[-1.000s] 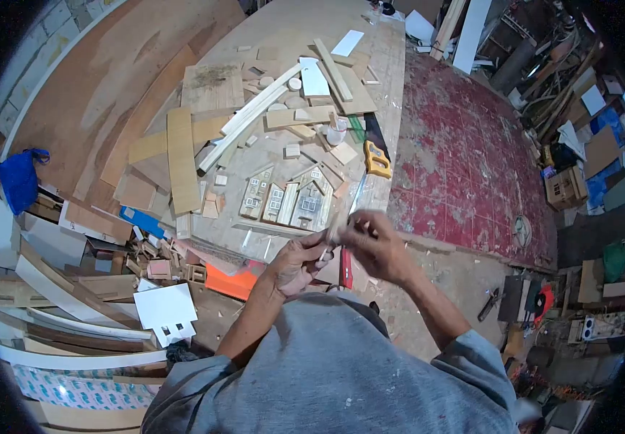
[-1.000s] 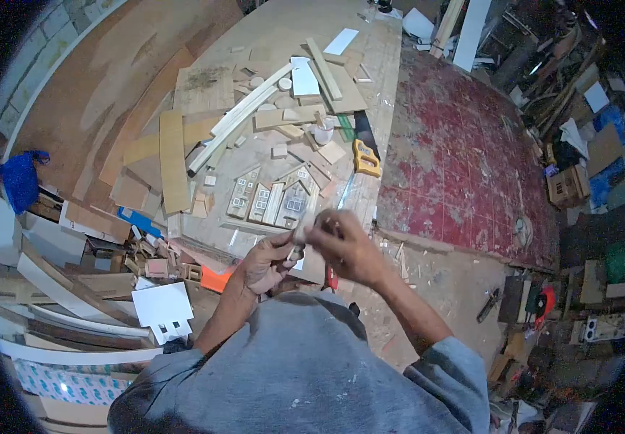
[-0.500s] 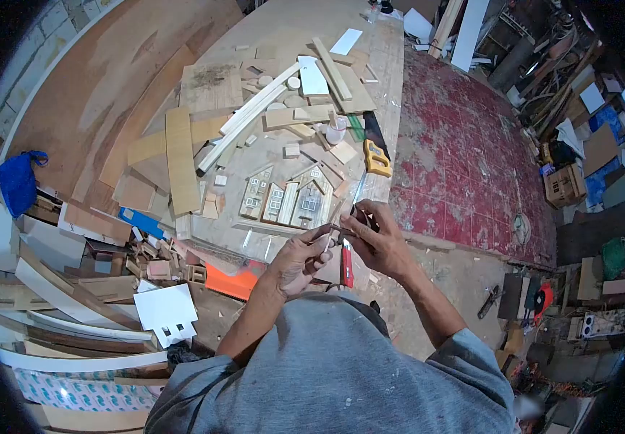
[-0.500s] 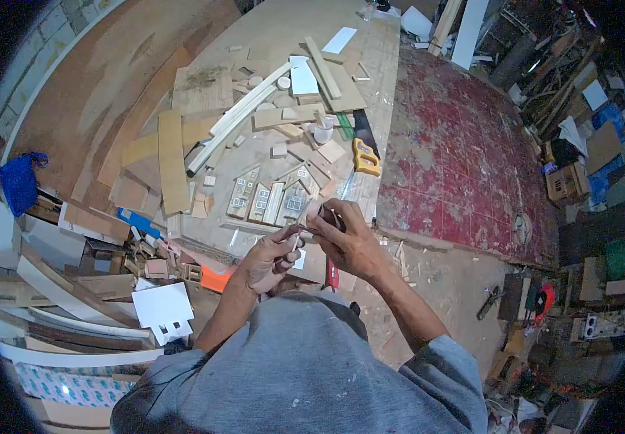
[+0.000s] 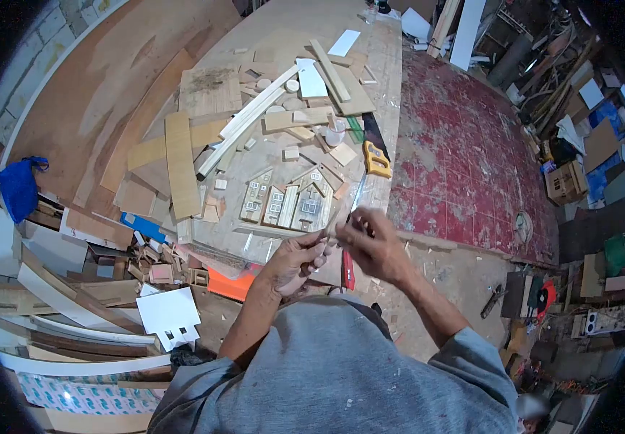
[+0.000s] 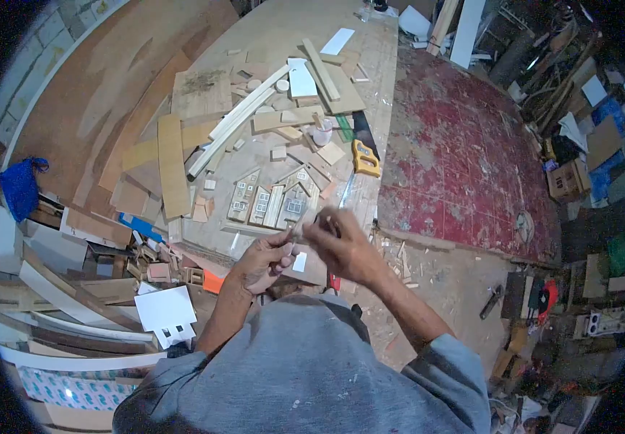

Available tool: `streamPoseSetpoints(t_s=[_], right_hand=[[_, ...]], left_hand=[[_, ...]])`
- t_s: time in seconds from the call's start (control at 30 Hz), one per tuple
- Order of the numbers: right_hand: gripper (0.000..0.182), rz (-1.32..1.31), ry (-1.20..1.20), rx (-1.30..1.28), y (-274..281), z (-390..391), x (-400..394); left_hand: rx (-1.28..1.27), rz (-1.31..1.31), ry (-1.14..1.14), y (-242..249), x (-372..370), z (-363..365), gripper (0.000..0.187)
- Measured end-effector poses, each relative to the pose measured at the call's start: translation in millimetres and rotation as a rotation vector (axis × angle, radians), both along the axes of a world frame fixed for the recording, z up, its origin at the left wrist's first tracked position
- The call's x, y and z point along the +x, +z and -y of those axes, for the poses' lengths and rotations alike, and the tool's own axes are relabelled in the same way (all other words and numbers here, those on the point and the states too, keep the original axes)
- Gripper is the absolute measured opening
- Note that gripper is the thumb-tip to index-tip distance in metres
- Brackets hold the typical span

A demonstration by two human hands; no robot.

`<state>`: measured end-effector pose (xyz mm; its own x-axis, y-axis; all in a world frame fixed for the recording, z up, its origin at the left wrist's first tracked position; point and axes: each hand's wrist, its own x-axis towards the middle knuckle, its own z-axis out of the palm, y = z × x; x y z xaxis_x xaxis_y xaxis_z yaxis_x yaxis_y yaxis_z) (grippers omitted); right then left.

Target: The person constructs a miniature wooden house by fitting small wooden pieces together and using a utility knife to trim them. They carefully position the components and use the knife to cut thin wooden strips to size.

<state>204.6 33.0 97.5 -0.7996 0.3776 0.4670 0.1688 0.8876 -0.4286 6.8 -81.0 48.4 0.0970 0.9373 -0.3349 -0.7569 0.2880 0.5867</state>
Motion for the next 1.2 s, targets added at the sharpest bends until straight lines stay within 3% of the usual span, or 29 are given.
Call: streamPoseSetpoints(t_s=[0.03, 0.17, 0.23, 0.37, 0.53, 0.6, 0.67, 0.8, 0.87, 0.9, 1.0, 1.07, 1.13, 1.2], right_hand=[[0.045, -0.040, 0.087, -0.009, 0, 6, -1], [0.046, -0.034, -0.013, 0.003, 3, -1, 0], [0.046, -0.020, 0.075, 0.020, 7, 0, 1], [0.039, 0.063, 0.022, 0.029, 7, -1, 0], [0.040, -0.054, -0.042, 0.052, 4, -10, -6], [0.043, -0.040, 0.063, 0.016, 3, -2, -4], [0.042, -0.058, -0.094, 0.036, 1, -14, -5], [0.035, 0.003, 0.042, 0.017, 7, -1, -7], [0.040, -0.090, -0.065, 0.015, 3, -10, -8], [0.039, -0.020, 0.019, -0.066, 3, -5, -5], [0.041, -0.087, -0.032, -0.018, 3, -11, -11], [0.041, -0.110, -0.053, 0.024, 8, -13, -8], [0.040, -0.045, 0.085, -0.005, 7, -4, -6], [0.039, -0.092, -0.071, 0.023, 5, -14, -6]], left_hand=[[0.048, -0.014, -0.041, -4, -2, 0, 0.028], [0.019, -0.060, -0.080, 4, -2, 0, 0.027], [0.061, -0.085, -0.128, 3, -8, -3, 0.027], [0.085, -0.091, -0.075, -1, -7, -9, 0.032], [0.069, -0.070, -0.044, 3, -9, -18, 0.032], [0.169, -0.050, -0.105, 2, -12, -12, 0.032], [0.042, -0.034, -0.049, 7, -7, -9, 0.032], [0.116, -0.073, -0.121, -4, -13, -11, 0.026], [0.044, 0.027, -0.062, 8, -8, -14, 0.028], [0.108, 0.041, -0.046, 3, -9, -16, 0.034], [0.100, 0.127, -0.088, -7, -13, -13, 0.045], [0.147, 0.164, -0.118, -10, -15, -19, 0.043], [0.098, 0.155, -0.080, -13, -16, -11, 0.042], [0.100, 0.213, -0.097, -19, -14, -10, 0.042]])
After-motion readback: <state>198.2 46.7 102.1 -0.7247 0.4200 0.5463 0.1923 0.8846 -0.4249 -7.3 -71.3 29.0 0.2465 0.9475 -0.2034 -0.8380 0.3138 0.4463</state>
